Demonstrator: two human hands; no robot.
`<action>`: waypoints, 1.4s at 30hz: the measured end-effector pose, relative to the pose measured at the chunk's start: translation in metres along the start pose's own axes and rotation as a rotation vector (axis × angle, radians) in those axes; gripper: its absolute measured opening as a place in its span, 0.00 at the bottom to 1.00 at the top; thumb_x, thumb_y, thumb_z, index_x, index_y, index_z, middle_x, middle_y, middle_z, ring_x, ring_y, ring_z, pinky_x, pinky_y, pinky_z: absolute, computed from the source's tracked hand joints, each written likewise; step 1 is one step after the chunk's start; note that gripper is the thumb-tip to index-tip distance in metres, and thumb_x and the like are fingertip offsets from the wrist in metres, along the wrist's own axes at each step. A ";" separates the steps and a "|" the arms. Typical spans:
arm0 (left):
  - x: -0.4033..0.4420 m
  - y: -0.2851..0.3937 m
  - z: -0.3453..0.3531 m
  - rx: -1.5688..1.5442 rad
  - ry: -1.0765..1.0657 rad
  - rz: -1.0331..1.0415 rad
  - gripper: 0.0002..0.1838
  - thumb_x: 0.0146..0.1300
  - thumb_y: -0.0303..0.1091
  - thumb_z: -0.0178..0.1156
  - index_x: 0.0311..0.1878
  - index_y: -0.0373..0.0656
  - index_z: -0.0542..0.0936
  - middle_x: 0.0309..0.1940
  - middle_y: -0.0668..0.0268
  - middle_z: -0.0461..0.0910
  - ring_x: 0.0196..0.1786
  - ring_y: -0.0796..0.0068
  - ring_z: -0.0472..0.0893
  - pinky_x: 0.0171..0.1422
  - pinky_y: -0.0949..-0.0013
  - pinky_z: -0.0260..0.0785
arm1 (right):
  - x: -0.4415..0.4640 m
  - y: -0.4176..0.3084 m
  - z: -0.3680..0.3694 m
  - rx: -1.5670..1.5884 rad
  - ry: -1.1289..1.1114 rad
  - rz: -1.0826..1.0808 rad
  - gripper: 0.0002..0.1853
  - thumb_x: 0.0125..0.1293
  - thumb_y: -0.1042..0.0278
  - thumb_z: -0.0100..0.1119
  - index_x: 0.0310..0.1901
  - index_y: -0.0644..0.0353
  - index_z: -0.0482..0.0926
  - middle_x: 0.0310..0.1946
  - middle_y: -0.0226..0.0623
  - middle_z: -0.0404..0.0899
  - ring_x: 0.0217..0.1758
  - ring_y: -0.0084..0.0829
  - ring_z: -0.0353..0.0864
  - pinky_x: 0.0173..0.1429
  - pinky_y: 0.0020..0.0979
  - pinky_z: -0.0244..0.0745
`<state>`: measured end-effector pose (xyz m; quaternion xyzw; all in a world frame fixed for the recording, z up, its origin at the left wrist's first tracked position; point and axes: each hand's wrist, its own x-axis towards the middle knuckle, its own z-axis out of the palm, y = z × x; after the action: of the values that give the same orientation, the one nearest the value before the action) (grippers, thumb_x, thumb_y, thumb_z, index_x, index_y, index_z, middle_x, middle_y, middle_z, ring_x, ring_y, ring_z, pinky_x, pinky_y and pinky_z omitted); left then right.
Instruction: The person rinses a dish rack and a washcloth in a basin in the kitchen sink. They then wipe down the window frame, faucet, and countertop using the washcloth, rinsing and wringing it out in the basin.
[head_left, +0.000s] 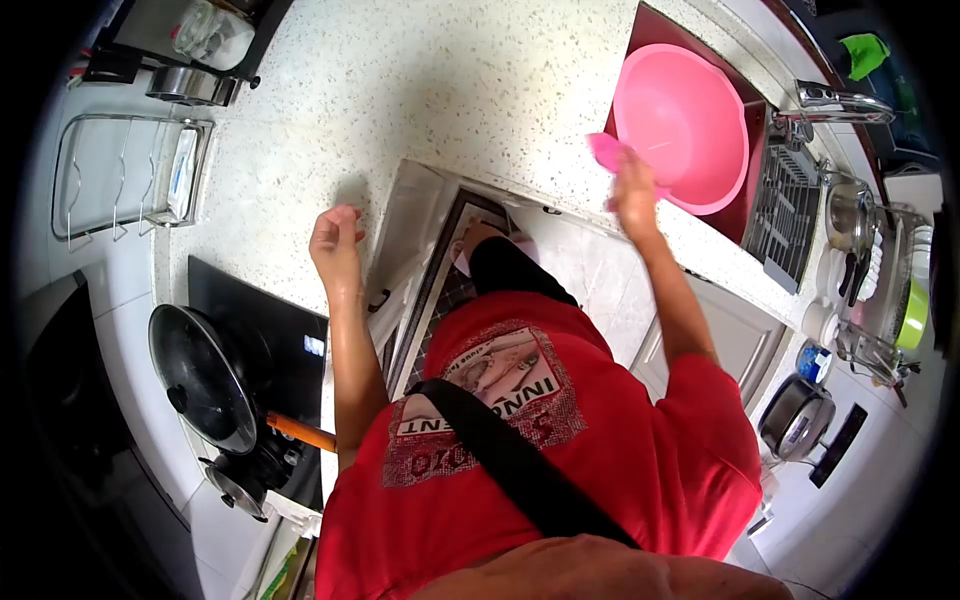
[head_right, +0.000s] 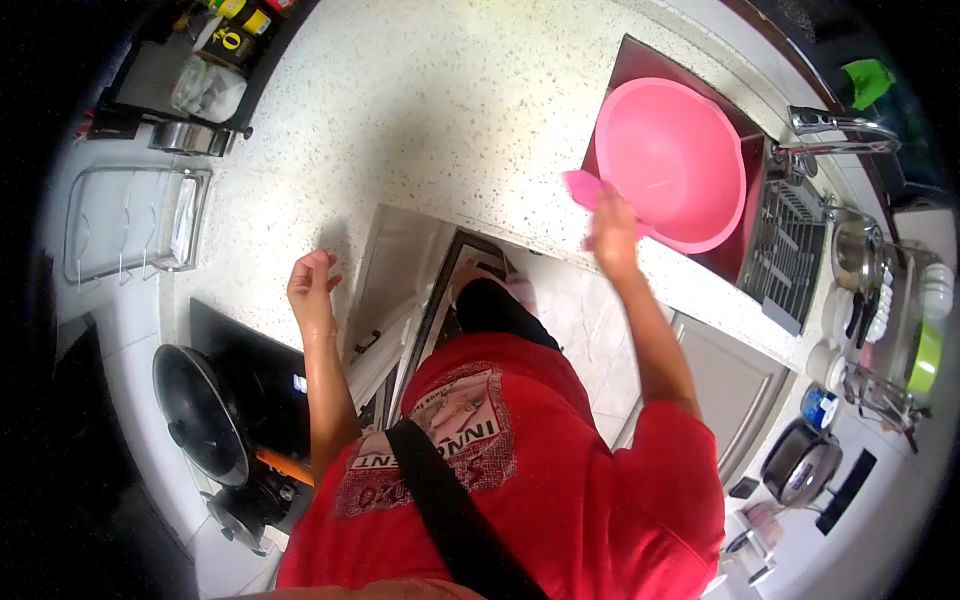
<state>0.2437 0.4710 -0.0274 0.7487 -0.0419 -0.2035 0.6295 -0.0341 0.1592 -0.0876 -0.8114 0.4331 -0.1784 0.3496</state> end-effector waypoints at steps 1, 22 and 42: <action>0.001 -0.002 0.000 0.001 -0.008 -0.008 0.08 0.65 0.35 0.56 0.39 0.40 0.77 0.33 0.69 0.79 0.38 0.81 0.76 0.41 0.75 0.67 | 0.006 0.001 -0.020 0.045 0.023 0.080 0.21 0.60 0.74 0.54 0.56 0.63 0.67 0.49 0.45 0.70 0.43 0.39 0.74 0.42 0.36 0.75; -0.062 -0.004 0.143 0.223 -0.047 0.043 0.10 0.64 0.41 0.58 0.37 0.44 0.77 0.33 0.69 0.78 0.41 0.78 0.77 0.42 0.72 0.70 | 0.158 -0.014 0.078 -0.299 0.202 -0.703 0.21 0.60 0.79 0.44 0.56 0.70 0.66 0.60 0.52 0.64 0.67 0.49 0.58 0.69 0.46 0.54; -0.094 0.006 0.423 0.212 -0.717 -0.013 0.07 0.63 0.33 0.58 0.36 0.40 0.78 0.24 0.75 0.74 0.24 0.88 0.69 0.28 0.82 0.63 | 0.147 0.237 -0.317 -0.822 0.168 -0.135 0.15 0.63 0.58 0.50 0.30 0.61 0.80 0.34 0.44 0.77 0.49 0.44 0.73 0.54 0.43 0.65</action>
<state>0.0078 0.1077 -0.0514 0.6910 -0.2759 -0.4513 0.4927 -0.2768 -0.1831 -0.0416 -0.8925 0.4412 -0.0787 -0.0519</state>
